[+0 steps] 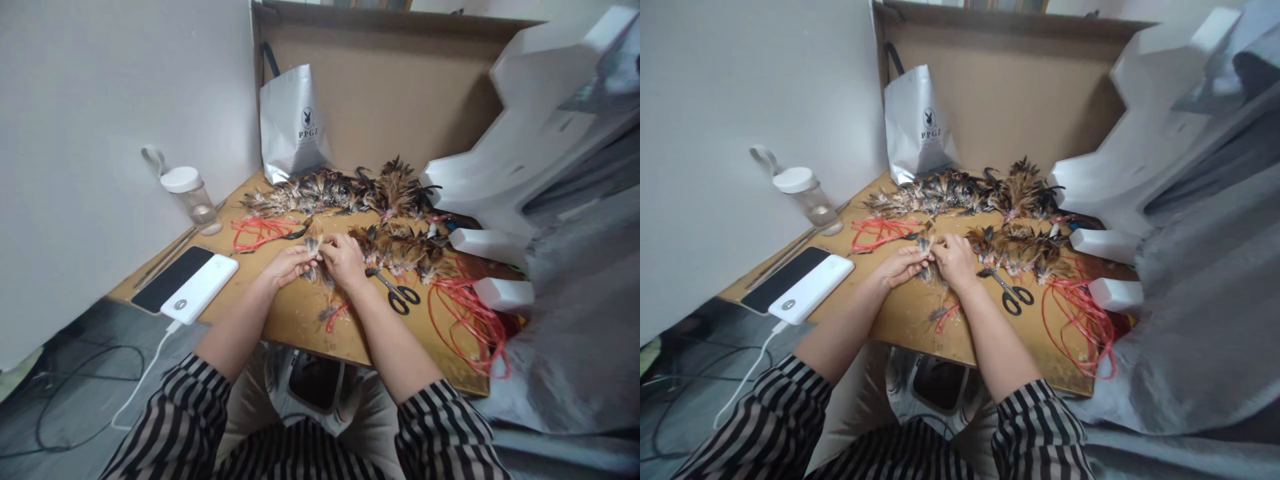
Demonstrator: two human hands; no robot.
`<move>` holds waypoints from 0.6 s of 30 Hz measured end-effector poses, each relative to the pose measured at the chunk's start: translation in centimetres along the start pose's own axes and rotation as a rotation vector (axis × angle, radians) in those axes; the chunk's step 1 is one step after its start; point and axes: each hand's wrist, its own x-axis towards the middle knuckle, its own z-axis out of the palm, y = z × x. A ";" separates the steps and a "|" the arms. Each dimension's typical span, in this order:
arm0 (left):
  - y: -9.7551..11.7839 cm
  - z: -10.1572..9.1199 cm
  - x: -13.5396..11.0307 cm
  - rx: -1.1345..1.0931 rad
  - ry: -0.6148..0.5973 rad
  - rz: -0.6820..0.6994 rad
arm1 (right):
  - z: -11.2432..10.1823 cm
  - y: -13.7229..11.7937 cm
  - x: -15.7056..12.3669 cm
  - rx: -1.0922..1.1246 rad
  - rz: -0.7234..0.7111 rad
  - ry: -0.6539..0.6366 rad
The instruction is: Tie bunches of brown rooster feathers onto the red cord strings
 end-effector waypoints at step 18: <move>0.5 0.8 -0.2 0.220 0.099 0.160 | 1.8 0.0 0.1 1.366 0.880 -0.204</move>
